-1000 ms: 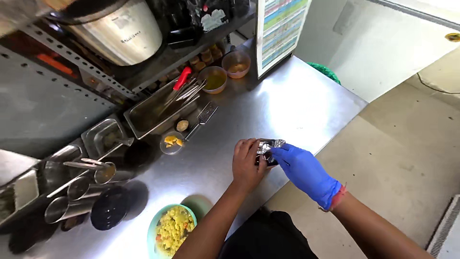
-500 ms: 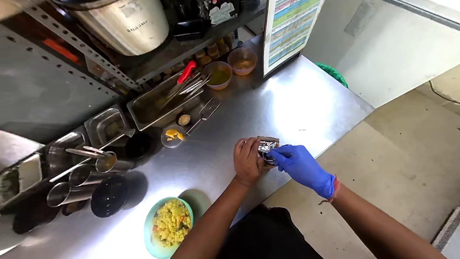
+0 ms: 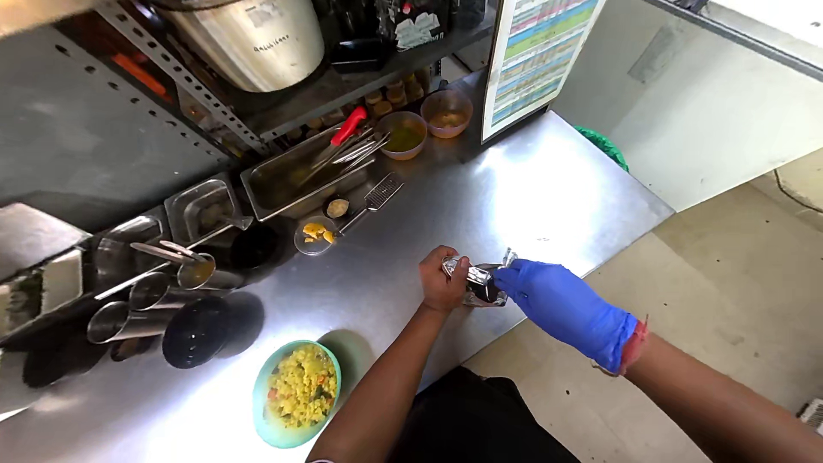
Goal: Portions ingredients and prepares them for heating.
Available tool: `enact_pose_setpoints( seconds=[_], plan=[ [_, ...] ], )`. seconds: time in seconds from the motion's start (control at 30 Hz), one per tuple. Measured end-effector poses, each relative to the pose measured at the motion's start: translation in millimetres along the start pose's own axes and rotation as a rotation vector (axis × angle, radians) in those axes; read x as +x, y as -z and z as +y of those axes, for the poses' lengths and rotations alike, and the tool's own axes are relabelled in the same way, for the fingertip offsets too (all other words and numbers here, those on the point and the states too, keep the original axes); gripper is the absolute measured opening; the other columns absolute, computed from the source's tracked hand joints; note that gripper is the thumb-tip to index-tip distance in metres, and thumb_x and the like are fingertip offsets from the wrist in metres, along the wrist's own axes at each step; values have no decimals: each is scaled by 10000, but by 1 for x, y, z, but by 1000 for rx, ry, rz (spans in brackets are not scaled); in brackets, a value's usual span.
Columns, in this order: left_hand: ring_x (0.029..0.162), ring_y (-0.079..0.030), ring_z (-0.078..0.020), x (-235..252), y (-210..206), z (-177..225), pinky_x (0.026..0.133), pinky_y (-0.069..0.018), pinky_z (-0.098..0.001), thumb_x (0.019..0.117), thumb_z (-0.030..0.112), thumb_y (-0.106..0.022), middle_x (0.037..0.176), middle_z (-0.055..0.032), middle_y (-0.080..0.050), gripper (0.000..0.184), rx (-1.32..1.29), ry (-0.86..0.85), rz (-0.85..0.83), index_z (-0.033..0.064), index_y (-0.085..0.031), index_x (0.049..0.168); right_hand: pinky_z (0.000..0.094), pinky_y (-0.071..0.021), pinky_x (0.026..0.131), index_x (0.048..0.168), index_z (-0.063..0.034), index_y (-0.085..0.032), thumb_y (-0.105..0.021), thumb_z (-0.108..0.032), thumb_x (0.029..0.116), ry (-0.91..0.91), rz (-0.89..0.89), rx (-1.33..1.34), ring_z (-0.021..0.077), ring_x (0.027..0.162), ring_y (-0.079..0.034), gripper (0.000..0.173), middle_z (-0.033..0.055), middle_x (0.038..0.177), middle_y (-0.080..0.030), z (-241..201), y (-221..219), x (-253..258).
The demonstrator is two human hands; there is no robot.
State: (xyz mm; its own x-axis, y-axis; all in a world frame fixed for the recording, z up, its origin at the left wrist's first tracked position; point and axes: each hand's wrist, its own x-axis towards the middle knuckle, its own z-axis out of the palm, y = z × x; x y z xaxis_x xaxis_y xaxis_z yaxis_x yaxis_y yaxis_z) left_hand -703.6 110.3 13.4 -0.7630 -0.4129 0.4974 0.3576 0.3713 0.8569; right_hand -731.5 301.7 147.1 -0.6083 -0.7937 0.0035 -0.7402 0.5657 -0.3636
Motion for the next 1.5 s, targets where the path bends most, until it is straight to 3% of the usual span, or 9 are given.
enact_pose_setpoints(
  seconds=[0.1,0.27,0.47,0.73,0.93,1.07,1.2,1.33,1.5],
  plan=[
    [692,-649,-145,1,3,12,634,-569,-332,977,653,-425,750,-79,-656,684,181,-172,-147,26,-662,839,347,-597,710,1057,-135,-781,-566,-207,1034,-60,71,138,151,792,-691,228,25,911,-696,11,-3,-17],
    [653,-642,-176,-1,-4,17,618,-552,-368,972,690,-387,700,-72,-647,705,244,-358,-209,61,-636,772,290,-608,707,1049,-137,-781,-573,-216,1036,-158,67,315,86,749,-684,223,-7,922,-717,21,-10,-42],
    [667,-654,-165,4,-9,7,671,-560,-367,993,662,-367,703,-74,-663,690,208,-417,-210,69,-635,762,258,-634,666,1067,-151,-779,-583,-236,1054,-278,-3,571,62,706,-702,214,-28,914,-732,33,-13,-47],
    [712,-684,-161,4,-9,-1,699,-571,-369,1006,630,-375,742,-72,-695,652,146,-456,-197,77,-642,790,282,-627,599,1037,-119,-787,-514,-235,1091,-520,-8,943,114,609,-707,302,11,736,-734,30,-23,-50],
    [727,-687,-154,2,0,-7,659,-588,-347,1019,656,-349,791,-84,-699,697,103,-288,-140,45,-653,878,317,-643,623,1099,-93,-776,-526,-235,1085,-578,204,1112,168,634,-719,287,58,775,-741,23,-35,-61],
    [725,-688,-122,4,12,-5,660,-603,-313,1030,653,-360,822,-81,-698,716,-20,-174,-157,9,-662,943,298,-644,608,1075,-98,-770,-568,-211,1063,-537,417,1022,143,634,-718,231,22,769,-741,7,-39,-63],
    [798,-698,-116,3,16,-6,729,-608,-312,1035,634,-378,889,-81,-711,699,-77,-135,-161,-1,-668,1009,264,-635,582,1051,-81,-756,-569,-193,1053,-507,477,907,94,624,-709,218,-8,773,-733,-5,-34,-57],
    [890,-707,-111,2,20,-6,809,-612,-327,1049,618,-368,976,-61,-721,679,-150,-83,-155,6,-654,1108,272,-614,535,1034,-85,-765,-574,-191,1062,-630,476,1041,125,575,-690,220,24,742,-728,-6,-20,-50],
    [978,-698,-102,-5,28,0,874,-600,-320,1069,568,-369,1085,-35,-720,614,-239,0,-153,33,-644,1190,300,-629,552,1061,-79,-768,-562,-181,1064,-589,577,1113,166,597,-704,229,61,762,-732,-6,-29,-54]
  ],
)
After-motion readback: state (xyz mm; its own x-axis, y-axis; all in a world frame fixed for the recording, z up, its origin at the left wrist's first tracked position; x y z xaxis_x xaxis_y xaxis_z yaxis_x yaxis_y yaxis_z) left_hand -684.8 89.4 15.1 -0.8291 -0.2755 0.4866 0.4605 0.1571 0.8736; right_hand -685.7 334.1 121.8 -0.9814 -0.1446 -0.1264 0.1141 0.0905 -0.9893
